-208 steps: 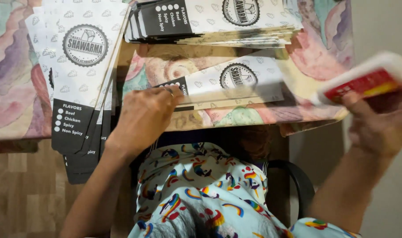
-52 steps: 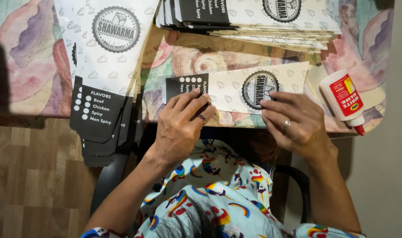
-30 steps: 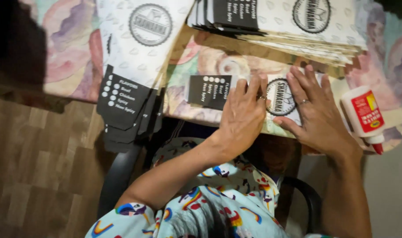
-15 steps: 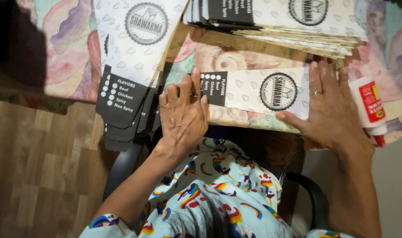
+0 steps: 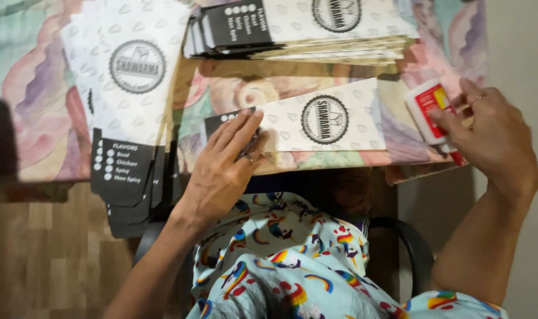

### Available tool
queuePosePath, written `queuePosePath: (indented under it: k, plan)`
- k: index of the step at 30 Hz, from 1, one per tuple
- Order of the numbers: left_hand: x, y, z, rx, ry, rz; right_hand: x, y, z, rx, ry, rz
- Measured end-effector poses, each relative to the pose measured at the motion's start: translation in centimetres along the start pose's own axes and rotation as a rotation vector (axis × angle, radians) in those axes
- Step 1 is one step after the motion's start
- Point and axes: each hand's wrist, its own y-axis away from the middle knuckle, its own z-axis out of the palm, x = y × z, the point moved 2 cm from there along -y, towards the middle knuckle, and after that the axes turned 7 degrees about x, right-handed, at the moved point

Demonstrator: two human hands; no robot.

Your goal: The person applies glue from a bottle to the edges of paper shawarma wraps and folds them to seal the packaging.

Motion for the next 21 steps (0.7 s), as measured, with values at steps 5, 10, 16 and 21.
queuePosePath:
  k: [5,10,16,21]
  plan:
    - [-0.4,-1.4,-0.4,-0.005,-0.017,0.038,0.5,1.7,0.1,-0.002,-0.468,0.181]
    - [-0.9,-1.7,-0.6,-0.004,-0.084,0.052,5.3,4.2,2.8,0.29,-0.663,0.114]
    - [-1.4,-1.8,-0.8,-0.04,-0.04,0.083,2.5,7.0,3.4,0.714,-1.255,0.013]
    - [-2.6,-2.0,-0.6,-0.212,0.015,-0.319,-3.1,6.7,3.4,0.753,-1.07,0.022]
